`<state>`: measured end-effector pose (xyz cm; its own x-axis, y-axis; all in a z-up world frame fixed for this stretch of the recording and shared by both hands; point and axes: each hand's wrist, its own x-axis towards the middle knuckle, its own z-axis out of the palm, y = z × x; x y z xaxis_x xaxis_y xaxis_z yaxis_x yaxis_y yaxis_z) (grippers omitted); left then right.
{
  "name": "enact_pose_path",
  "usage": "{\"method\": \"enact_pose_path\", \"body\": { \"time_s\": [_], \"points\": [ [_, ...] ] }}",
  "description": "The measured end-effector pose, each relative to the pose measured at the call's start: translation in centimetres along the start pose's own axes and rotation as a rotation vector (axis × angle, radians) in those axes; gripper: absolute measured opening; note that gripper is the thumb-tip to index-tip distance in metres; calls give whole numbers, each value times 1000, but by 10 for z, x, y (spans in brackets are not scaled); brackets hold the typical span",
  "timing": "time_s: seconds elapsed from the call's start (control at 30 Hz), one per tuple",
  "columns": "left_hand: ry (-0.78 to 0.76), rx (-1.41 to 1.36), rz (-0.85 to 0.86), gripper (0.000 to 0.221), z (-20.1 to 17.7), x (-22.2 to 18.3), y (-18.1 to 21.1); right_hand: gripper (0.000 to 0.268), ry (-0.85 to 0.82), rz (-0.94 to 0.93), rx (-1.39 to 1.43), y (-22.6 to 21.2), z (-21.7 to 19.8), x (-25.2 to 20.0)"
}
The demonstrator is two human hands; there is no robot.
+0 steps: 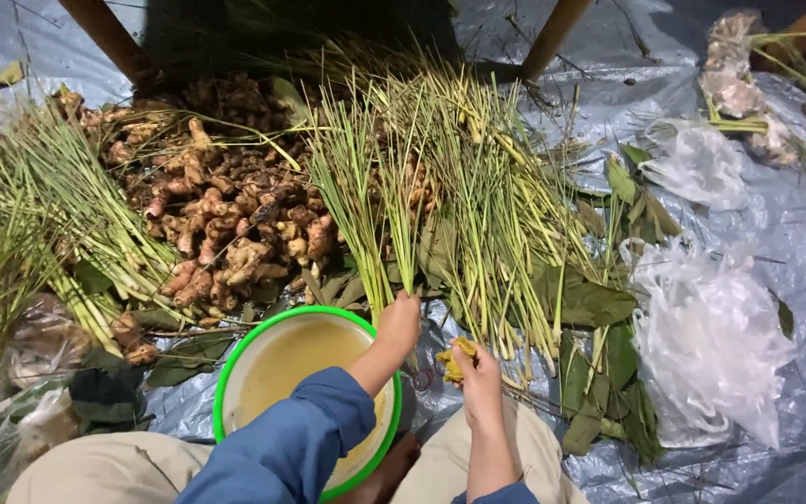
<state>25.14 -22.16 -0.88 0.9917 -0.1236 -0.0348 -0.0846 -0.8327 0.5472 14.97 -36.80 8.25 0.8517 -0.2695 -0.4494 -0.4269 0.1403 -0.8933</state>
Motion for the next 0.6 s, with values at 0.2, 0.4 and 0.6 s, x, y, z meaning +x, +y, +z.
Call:
{"method": "enact_pose_path", "body": {
  "time_s": [0.2,0.4,0.6],
  "points": [
    [-62,44,8,13,-1,7,-1,33,-153,88,-267,-7,10,-5],
    [-61,102,-3,14,9,13,-5,30,-293,55,-236,3,9,-4],
    [9,163,37,36,-16,8,15,26,-356,61,-230,-3,6,-5]
  ]
}}
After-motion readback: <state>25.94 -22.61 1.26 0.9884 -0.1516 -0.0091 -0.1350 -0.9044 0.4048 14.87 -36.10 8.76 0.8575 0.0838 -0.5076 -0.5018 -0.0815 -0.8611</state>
